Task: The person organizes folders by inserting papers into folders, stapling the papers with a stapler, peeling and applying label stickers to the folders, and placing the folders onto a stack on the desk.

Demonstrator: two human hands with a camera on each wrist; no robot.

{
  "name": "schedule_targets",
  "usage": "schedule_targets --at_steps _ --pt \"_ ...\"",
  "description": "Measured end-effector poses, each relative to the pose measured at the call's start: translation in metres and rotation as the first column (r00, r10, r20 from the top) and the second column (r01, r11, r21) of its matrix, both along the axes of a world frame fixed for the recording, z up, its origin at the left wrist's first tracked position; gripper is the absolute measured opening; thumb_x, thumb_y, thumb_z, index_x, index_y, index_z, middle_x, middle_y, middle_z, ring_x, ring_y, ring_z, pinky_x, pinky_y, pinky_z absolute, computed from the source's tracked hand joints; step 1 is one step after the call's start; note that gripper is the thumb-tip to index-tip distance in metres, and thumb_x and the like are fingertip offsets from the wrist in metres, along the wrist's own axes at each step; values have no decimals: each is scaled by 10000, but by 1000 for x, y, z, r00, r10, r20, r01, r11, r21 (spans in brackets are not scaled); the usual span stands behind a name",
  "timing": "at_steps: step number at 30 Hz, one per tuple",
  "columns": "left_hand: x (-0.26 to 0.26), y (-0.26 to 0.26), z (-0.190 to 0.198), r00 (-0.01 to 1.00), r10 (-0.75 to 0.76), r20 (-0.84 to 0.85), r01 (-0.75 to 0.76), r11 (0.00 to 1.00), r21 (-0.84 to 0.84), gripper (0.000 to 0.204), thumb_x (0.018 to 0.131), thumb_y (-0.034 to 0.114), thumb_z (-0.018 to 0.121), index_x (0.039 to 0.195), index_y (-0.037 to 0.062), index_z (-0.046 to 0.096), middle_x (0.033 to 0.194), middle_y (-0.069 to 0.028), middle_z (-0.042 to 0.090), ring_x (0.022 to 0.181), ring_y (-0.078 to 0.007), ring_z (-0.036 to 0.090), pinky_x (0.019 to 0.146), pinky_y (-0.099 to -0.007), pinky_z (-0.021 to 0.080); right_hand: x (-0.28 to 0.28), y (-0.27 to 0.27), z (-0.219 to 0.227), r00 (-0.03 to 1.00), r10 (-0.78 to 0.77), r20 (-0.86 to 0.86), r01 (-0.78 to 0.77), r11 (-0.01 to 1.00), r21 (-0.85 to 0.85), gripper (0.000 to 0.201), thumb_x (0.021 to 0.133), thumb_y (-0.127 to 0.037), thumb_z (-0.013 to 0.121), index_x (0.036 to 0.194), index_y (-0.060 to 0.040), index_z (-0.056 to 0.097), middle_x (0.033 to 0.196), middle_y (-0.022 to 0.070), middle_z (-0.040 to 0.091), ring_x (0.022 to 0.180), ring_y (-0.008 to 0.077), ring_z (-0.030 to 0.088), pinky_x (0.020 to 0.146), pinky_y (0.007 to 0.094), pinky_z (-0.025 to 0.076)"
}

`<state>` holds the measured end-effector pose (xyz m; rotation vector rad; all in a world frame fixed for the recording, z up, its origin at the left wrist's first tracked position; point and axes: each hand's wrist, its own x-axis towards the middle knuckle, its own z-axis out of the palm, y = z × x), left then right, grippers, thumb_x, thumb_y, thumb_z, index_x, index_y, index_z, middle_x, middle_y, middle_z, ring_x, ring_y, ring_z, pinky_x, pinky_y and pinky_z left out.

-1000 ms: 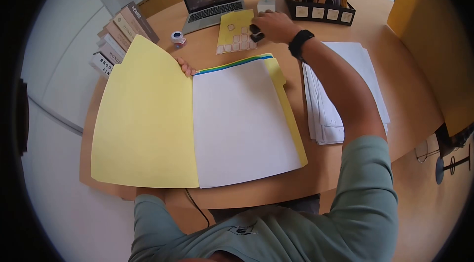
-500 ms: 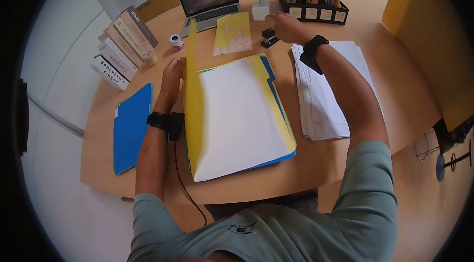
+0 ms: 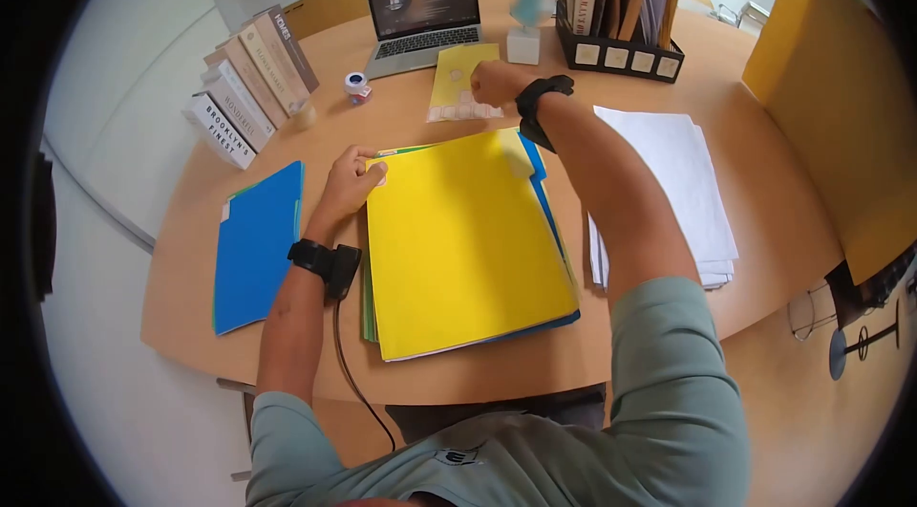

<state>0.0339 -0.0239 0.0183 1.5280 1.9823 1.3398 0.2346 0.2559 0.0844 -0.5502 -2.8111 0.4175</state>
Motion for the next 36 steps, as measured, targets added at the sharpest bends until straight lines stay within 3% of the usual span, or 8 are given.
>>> schedule_targets --at_steps 3,6,9,12,16,25,31,36 --pt "2 3 -2 991 -31 128 17 994 109 292 877 152 636 1072 -52 560 759 -77 636 663 -116 598 600 -270 466 -20 6 -16 978 -119 173 123 992 -13 202 800 -164 597 872 -30 729 904 203 696 819 375 660 752 418 522" --pt "10 2 -1 982 3 186 -30 989 145 226 907 106 601 1058 -57 560 766 -54 629 677 -85 585 601 -236 455 -25 18 -34 979 -36 203 17 996 93 229 788 -209 642 881 -19 729 887 200 695 809 362 661 748 413 515" --pt "11 0 -3 975 15 223 -48 989 141 191 925 94 577 1045 -53 565 789 -51 635 697 -76 589 616 -222 457 -25 25 -42 984 -101 149 114 990 -83 298 778 -286 695 888 -10 725 851 196 692 787 334 659 724 412 503" --pt "10 1 -3 963 8 268 -50 987 150 180 933 96 563 1039 -49 571 803 -53 640 707 -79 596 630 -221 463 -23 13 -34 981 -131 145 141 988 -58 320 775 -305 702 888 -6 714 808 192 682 756 306 651 690 403 490" --pt "14 4 -3 933 18 360 -107 967 230 166 901 74 566 998 -56 598 771 -59 638 681 -87 584 610 -236 457 -28 20 -35 955 -152 254 175 982 -71 256 803 -232 637 876 9 681 805 167 675 748 276 630 662 371 473" --pt "15 2 4 909 -26 416 -105 952 287 164 942 104 546 1003 -29 621 876 -18 624 780 -72 584 700 -214 468 -21 7 -29 958 -182 222 230 949 -215 206 769 -132 640 933 -15 686 874 185 680 801 272 640 699 367 476" --pt "16 1 13 834 -105 541 -114 927 356 157 910 67 548 980 -40 638 896 -45 644 815 -96 588 727 -235 469 -37 4 -27 988 -109 106 91 982 165 221 836 -164 588 941 9 677 899 191 690 831 313 658 716 402 497" --pt "19 2 16 790 -163 591 -97 919 383 212 923 86 539 1084 -43 589 942 -53 629 842 -96 584 723 -226 472 -48 -107 32 944 282 -170 -303 946 -118 298 838 -241 647 956 33 641 851 208 673 783 302 658 699 380 499"
